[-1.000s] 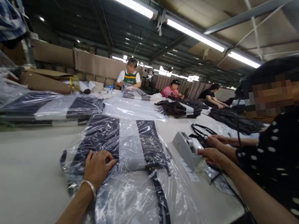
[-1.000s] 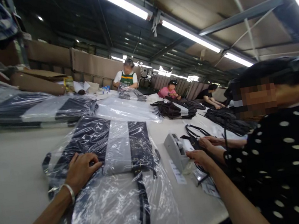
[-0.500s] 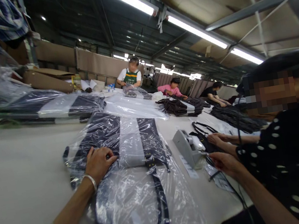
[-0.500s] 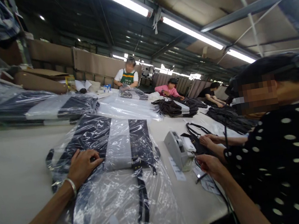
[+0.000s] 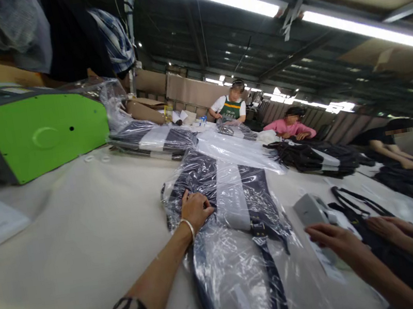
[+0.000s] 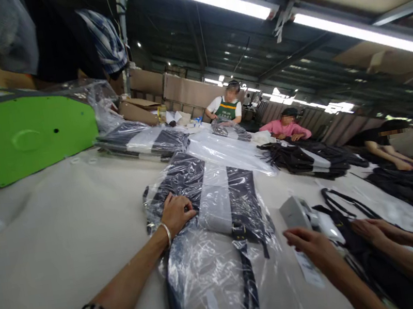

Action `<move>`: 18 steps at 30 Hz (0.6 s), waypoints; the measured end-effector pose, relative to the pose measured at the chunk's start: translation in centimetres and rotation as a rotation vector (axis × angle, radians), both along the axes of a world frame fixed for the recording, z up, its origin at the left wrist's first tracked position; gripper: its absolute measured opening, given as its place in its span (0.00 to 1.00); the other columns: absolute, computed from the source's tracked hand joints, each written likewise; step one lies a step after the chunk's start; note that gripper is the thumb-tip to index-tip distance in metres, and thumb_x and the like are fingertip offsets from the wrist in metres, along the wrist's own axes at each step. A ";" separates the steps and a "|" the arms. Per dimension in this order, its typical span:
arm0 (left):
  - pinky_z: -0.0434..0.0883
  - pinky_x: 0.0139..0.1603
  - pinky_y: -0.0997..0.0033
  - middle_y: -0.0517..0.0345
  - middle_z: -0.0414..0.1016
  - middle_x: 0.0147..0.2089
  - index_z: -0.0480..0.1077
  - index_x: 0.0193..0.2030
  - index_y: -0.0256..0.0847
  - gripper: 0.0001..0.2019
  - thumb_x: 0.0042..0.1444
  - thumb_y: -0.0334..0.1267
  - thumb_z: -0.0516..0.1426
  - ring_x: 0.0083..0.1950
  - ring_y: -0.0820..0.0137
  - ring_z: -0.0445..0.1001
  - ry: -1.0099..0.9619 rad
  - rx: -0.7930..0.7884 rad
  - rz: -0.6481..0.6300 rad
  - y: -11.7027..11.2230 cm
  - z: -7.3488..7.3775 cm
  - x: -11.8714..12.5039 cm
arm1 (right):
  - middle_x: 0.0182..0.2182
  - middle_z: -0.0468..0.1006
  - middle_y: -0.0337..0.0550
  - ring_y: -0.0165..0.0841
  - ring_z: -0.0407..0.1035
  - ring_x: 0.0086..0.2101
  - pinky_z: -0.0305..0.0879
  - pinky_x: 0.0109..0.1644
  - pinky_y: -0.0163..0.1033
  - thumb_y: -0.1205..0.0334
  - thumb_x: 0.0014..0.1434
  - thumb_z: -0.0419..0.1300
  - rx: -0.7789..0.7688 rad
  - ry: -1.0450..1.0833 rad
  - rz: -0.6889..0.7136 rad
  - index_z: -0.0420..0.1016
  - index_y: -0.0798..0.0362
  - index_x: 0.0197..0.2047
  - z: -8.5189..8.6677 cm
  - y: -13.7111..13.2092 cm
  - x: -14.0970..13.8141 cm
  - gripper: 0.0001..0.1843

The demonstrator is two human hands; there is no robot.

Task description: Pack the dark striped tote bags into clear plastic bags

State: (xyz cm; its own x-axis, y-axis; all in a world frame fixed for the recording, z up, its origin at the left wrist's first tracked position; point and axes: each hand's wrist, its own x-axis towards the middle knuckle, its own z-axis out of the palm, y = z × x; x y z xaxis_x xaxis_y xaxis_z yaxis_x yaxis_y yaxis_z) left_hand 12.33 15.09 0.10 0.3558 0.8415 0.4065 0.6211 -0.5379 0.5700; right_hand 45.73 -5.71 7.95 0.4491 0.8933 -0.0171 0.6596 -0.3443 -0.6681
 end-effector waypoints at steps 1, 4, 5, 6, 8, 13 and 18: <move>0.45 0.70 0.51 0.61 0.78 0.38 0.74 0.29 0.43 0.05 0.51 0.39 0.65 0.48 0.64 0.73 -0.001 -0.002 0.000 0.0 0.0 0.0 | 0.27 0.80 0.41 0.38 0.74 0.30 0.69 0.36 0.41 0.45 0.50 0.63 0.025 0.051 0.124 0.77 0.52 0.45 0.5 2.0 -2.7 0.24; 0.45 0.69 0.51 0.61 0.77 0.36 0.74 0.28 0.43 0.06 0.50 0.40 0.65 0.47 0.64 0.73 -0.009 0.002 -0.003 0.0 -0.2 0.1 | 0.23 0.77 0.33 0.33 0.71 0.27 0.66 0.32 0.37 0.54 0.52 0.62 0.001 0.248 0.437 0.55 0.55 0.66 1.3 8.3 -11.2 0.41; 0.45 0.69 0.51 0.61 0.77 0.36 0.74 0.28 0.43 0.06 0.50 0.40 0.65 0.47 0.65 0.73 -0.012 0.007 -0.004 0.0 -0.3 0.1 | 0.24 0.77 0.33 0.32 0.70 0.26 0.65 0.32 0.36 0.57 0.52 0.61 -0.011 0.252 0.479 0.54 0.55 0.65 1.2 10.2 -13.6 0.39; 0.45 0.69 0.50 0.61 0.76 0.35 0.74 0.28 0.44 0.06 0.50 0.40 0.65 0.47 0.65 0.73 -0.013 0.010 -0.004 0.1 -0.3 0.1 | 0.24 0.77 0.33 0.31 0.70 0.25 0.65 0.32 0.35 0.59 0.52 0.60 -0.019 0.219 0.500 0.57 0.56 0.62 0.9 12.0 -15.6 0.34; 0.45 0.70 0.50 0.61 0.76 0.35 0.74 0.28 0.44 0.06 0.51 0.41 0.65 0.46 0.65 0.72 -0.012 0.008 -0.001 0.1 -0.5 0.1 | 0.24 0.78 0.34 0.29 0.71 0.25 0.65 0.31 0.33 0.61 0.53 0.60 -0.092 0.044 0.465 0.63 0.54 0.54 -0.2 15.1 -17.9 0.25; 0.44 0.70 0.51 0.60 0.77 0.37 0.74 0.29 0.44 0.04 0.50 0.39 0.64 0.49 0.64 0.72 -0.004 -0.004 -0.005 0.3 -0.7 0.1 | 0.18 0.74 0.33 0.32 0.70 0.22 0.60 0.25 0.33 0.66 0.44 0.66 -0.250 -0.267 0.327 0.68 0.53 0.39 -3.8 19.3 -17.4 0.17; 0.43 0.71 0.51 0.60 0.77 0.37 0.74 0.29 0.44 0.02 0.50 0.36 0.63 0.49 0.64 0.72 -0.017 0.002 -0.015 0.2 -0.7 0.1 | 0.28 0.79 0.45 0.42 0.75 0.34 0.62 0.33 0.38 0.51 0.34 0.73 -0.275 -0.438 0.274 0.69 0.51 0.29 -3.9 20.0 -16.0 0.23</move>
State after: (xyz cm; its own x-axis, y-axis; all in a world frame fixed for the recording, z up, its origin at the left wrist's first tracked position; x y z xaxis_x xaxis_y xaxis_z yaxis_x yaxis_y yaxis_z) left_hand 12.38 15.30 -0.61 0.3618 0.8354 0.4138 0.6031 -0.5482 0.5795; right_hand 29.71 14.33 4.02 0.2196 0.9669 -0.1298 0.9436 -0.2443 -0.2233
